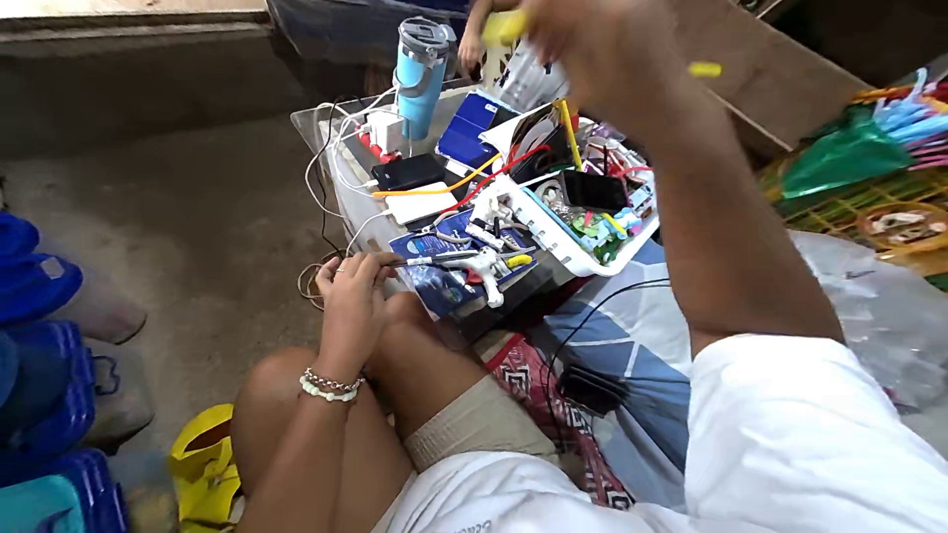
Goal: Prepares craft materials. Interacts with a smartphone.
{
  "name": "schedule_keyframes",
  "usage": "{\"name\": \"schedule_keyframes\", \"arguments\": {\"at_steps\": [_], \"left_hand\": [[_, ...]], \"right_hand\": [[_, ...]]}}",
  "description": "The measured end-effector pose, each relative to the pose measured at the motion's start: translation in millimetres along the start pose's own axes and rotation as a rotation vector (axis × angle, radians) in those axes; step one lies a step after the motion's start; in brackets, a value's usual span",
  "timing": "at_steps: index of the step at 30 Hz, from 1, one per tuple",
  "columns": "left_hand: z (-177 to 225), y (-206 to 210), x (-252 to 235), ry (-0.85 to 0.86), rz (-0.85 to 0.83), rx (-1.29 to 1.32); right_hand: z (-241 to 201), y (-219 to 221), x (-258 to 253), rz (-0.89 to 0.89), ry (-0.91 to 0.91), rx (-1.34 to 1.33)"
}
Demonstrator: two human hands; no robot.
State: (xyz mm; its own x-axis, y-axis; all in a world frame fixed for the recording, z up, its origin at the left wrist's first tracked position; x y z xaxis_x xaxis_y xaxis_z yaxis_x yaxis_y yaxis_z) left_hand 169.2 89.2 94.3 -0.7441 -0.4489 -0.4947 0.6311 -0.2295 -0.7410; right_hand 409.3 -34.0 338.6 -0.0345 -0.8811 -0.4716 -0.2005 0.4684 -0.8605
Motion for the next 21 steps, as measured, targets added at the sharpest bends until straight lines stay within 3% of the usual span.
{"name": "schedule_keyframes", "arguments": {"at_steps": [3,6,12,21], "left_hand": [[5,-2,2,0.015,-0.088,0.029],[12,-8,6,0.010,-0.122,0.101],[22,-20,20,0.057,-0.201,0.137],[23,-13,33,0.089,-0.279,0.212]], "right_hand": [[-44,60,28,-0.270,-0.143,-0.080],[-63,100,57,-0.377,-0.246,-0.173],[-63,134,78,-0.418,-0.282,-0.204],[-75,151,78,-0.465,-0.313,-0.209]]}}
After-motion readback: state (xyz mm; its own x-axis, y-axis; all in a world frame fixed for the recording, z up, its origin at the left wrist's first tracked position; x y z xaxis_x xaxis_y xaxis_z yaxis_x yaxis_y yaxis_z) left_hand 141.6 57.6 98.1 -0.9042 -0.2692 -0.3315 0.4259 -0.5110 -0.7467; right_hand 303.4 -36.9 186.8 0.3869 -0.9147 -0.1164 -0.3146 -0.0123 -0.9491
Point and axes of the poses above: each hand's wrist, its own x-axis away from the middle knuckle, its own y-axis out of the palm, z = x × y, the point moved 3 cm from there along -x, towards the middle knuckle, and after that the axes turned 13 degrees about -x, right-handed, at the moved point
